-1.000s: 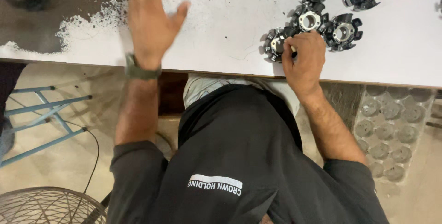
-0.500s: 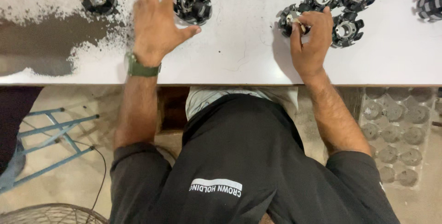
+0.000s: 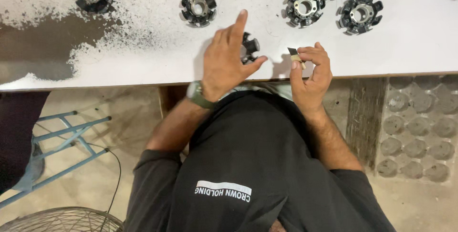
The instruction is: The person sits at a workbench fitting black plastic components onto metal hub parts one at a time, pressing each piece into place by hand and using a small hand tool to help seat them, then setting the finished assembly aside and picking up the next part.
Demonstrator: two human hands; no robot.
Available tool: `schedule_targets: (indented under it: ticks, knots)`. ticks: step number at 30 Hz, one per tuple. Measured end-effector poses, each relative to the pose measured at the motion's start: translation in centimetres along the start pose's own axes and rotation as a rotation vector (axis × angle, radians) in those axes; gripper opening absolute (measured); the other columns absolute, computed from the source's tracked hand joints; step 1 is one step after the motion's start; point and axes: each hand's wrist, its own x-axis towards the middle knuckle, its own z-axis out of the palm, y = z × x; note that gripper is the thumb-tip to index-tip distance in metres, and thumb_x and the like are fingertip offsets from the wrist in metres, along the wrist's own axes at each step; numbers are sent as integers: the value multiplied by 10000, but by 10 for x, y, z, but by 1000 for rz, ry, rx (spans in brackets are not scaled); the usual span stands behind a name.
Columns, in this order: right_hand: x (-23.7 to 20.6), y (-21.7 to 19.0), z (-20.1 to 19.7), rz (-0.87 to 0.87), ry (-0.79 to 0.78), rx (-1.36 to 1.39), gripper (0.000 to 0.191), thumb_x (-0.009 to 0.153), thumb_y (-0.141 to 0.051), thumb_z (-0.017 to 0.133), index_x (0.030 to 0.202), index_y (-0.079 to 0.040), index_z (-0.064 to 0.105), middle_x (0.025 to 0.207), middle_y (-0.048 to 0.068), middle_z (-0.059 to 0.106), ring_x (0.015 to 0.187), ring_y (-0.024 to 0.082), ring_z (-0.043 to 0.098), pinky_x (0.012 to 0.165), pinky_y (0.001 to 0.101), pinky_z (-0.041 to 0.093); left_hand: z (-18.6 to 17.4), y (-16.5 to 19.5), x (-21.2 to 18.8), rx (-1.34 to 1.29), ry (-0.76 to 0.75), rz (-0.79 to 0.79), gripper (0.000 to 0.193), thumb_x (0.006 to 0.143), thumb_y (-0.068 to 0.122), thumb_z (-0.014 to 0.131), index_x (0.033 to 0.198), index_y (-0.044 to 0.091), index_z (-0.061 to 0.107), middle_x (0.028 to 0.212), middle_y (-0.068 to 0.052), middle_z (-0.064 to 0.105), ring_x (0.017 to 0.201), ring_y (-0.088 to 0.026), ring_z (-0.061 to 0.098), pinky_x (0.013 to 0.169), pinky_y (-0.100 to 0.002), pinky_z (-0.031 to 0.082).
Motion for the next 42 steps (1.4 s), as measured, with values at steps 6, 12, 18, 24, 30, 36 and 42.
schedule_targets:
  ticks: [6,12,18,24,30,36,42]
  knots:
    - [-12,-2,-4,54,3,-35,206,1003,16,661,1172,-51,566,1159,122,681,1164,289,667,1276,565,378,3,25,-6,72,54,16,1052,830,531,857,1557,23,292,1393,-197,509,1296,-349,491,1097,-572,385]
    - [-6,-8,12,15,-83,-5,236,964,24,679,1160,-49,570,1136,131,684,1124,298,672,1251,574,370,-24,7,-1,-151,-44,249,340,891,121,744,1196,98,595,1473,-144,476,1468,-369,429,1148,-509,439]
    - [9,-13,38,-75,-173,-158,252,892,27,746,1093,-58,621,1059,96,684,1039,297,661,1204,564,398,-11,4,-5,-307,-62,-44,190,885,92,761,1043,73,658,1352,-111,597,1225,-344,579,1032,-462,482]
    - [12,-19,46,-171,-194,-300,281,871,21,781,1089,-70,630,980,78,635,995,302,631,1185,552,404,-6,2,-14,-416,68,-77,176,885,41,759,1040,83,686,1350,-96,603,1205,-333,591,1019,-434,493]
    - [21,-26,44,-163,-255,-332,265,866,-7,798,1074,-70,648,931,94,611,974,332,620,1161,552,431,-7,1,-15,-377,23,-76,167,833,46,768,973,88,687,1345,-108,585,1208,-341,571,1037,-460,462]
    - [27,-29,38,-80,-309,-243,204,900,-2,764,1049,-60,639,909,62,649,886,309,655,1140,559,478,1,4,-16,-398,29,-69,164,898,75,767,1043,81,690,1394,-103,564,1244,-334,566,1077,-464,441]
    - [27,-29,38,-65,-315,-230,192,901,-9,758,1037,-59,633,907,66,644,882,310,655,1134,551,486,9,3,-14,-350,44,-96,125,870,60,752,945,66,653,1346,-93,596,1203,-335,578,1062,-472,445]
